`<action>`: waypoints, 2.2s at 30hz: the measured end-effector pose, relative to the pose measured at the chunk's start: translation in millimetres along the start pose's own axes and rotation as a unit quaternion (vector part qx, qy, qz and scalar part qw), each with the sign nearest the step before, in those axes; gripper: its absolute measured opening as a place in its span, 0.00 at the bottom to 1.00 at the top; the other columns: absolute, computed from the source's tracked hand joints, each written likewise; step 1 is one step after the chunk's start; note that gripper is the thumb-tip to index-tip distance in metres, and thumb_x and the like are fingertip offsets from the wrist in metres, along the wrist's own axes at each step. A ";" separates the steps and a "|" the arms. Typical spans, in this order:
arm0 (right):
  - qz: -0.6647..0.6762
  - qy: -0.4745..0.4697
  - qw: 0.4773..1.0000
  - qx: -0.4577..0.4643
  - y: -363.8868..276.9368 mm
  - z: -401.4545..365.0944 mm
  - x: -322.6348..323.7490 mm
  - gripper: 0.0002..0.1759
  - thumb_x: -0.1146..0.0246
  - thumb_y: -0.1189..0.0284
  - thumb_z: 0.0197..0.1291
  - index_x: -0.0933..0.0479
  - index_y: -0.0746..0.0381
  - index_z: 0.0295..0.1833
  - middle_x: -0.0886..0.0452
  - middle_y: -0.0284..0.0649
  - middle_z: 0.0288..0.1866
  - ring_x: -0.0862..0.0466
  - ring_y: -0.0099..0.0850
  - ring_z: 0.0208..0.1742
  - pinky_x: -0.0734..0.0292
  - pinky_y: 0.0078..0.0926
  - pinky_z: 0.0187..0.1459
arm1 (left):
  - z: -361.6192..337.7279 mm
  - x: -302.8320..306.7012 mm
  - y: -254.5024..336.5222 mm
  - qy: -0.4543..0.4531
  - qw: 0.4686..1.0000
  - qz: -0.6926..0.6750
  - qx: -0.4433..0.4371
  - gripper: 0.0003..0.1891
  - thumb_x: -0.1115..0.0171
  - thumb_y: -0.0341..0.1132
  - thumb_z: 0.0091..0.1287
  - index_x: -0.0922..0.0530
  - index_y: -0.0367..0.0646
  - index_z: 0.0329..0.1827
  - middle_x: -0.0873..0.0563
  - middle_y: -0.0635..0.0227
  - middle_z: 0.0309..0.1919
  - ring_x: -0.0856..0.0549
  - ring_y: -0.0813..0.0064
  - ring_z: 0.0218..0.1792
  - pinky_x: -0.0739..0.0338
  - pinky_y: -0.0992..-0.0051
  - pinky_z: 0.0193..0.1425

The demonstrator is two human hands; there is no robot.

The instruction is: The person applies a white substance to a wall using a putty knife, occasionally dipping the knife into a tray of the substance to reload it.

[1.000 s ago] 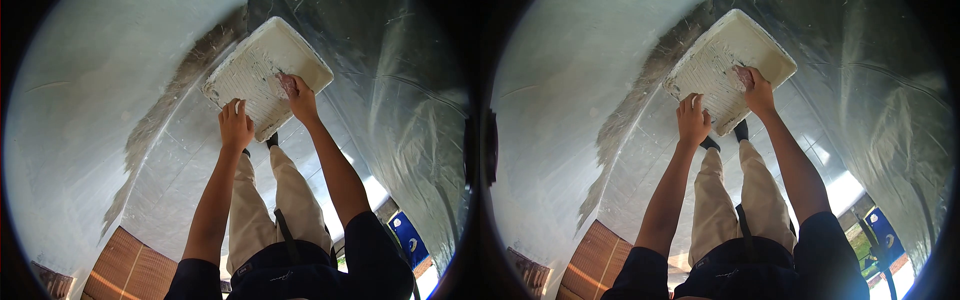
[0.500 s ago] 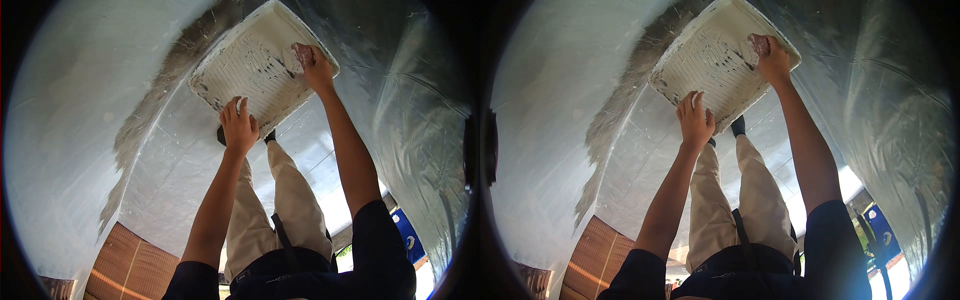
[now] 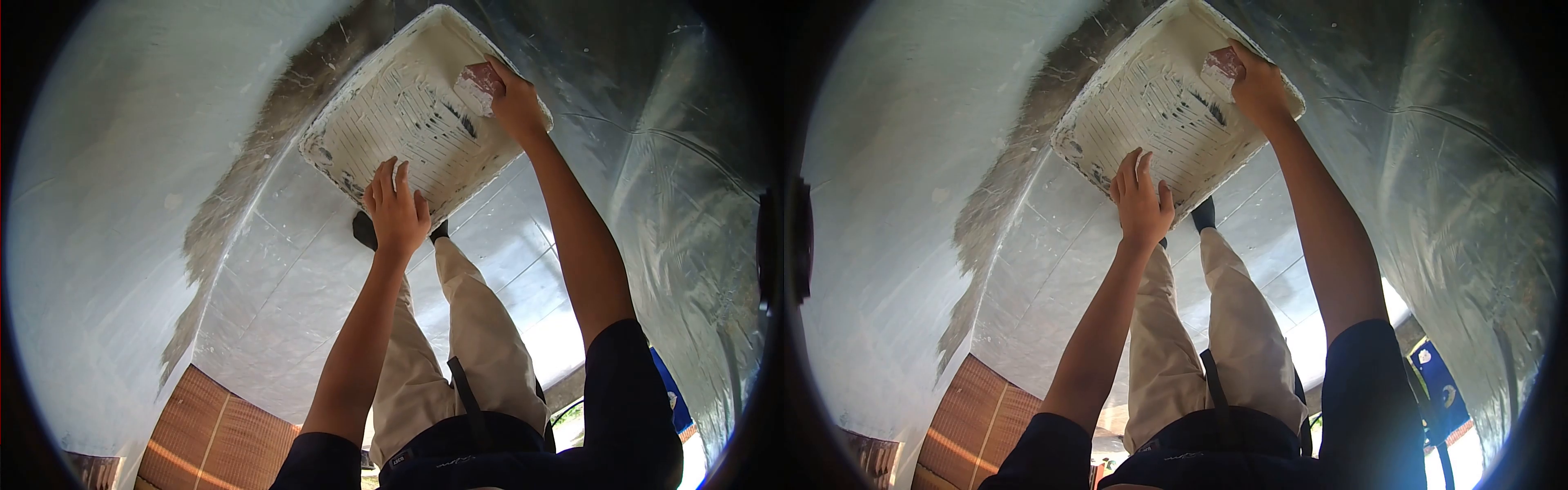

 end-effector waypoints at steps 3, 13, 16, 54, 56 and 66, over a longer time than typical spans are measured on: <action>0.009 -0.014 0.999 0.032 -1.0 4.4 -4.3 0.28 0.46 0.82 0.59 0.24 0.52 0.66 0.18 0.58 0.52 0.18 0.55 0.53 0.21 0.46 0.57 | -0.6 -1.5 0.3 -0.002 1.000 -0.002 0.006 0.32 0.40 0.29 0.60 0.37 0.43 0.70 0.32 0.54 0.68 0.33 0.52 0.69 0.44 0.50 0.70; 0.006 -0.018 0.998 0.061 -6.0 9.8 -11.8 0.26 0.46 0.82 0.60 0.23 0.54 0.64 0.17 0.56 0.51 0.16 0.51 0.52 0.20 0.43 0.56 | -2.3 -3.7 5.3 0.002 1.000 -0.006 0.016 0.33 0.39 0.29 0.60 0.37 0.45 0.70 0.32 0.56 0.67 0.32 0.53 0.68 0.44 0.50 0.70; 0.001 -0.035 0.998 0.051 -1.7 14.9 -16.3 0.26 0.46 0.81 0.61 0.23 0.53 0.65 0.17 0.56 0.51 0.16 0.51 0.52 0.21 0.43 0.57 | -3.5 -4.1 5.1 0.004 1.000 -0.005 0.015 0.33 0.39 0.28 0.60 0.37 0.45 0.70 0.31 0.56 0.67 0.32 0.53 0.68 0.44 0.50 0.70; 0.126 -0.161 0.978 -0.033 -0.3 -29.2 -32.3 0.25 0.47 0.86 0.61 0.24 0.60 0.64 0.17 0.54 0.54 0.17 0.48 0.57 0.24 0.35 0.58 | -8.2 -8.7 6.5 0.014 1.000 -0.011 0.004 0.32 0.40 0.30 0.60 0.37 0.41 0.70 0.29 0.56 0.67 0.31 0.54 0.69 0.44 0.52 0.71; 0.139 -0.150 0.978 -0.033 1.0 -34.4 -34.7 0.25 0.47 0.86 0.61 0.24 0.61 0.64 0.17 0.54 0.54 0.17 0.47 0.57 0.24 0.34 0.58 | -8.4 -9.7 7.2 0.005 1.000 -0.013 0.013 0.31 0.41 0.31 0.60 0.35 0.42 0.69 0.28 0.57 0.67 0.31 0.55 0.70 0.42 0.51 0.70; 0.142 -0.160 0.974 -0.075 -3.1 -50.7 -45.5 0.23 0.46 0.84 0.63 0.25 0.67 0.64 0.16 0.53 0.56 0.15 0.39 0.58 0.23 0.28 0.59 | -9.5 12.5 10.9 0.012 1.000 -0.022 0.015 0.32 0.40 0.31 0.58 0.36 0.43 0.69 0.28 0.57 0.65 0.30 0.55 0.68 0.39 0.52 0.68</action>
Point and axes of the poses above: each hand's wrist, its own z-axis towards the middle knuckle, its own x-axis out of the back of the hand, y = z × x, the point moved 3 cm from there along z, towards the middle knuckle
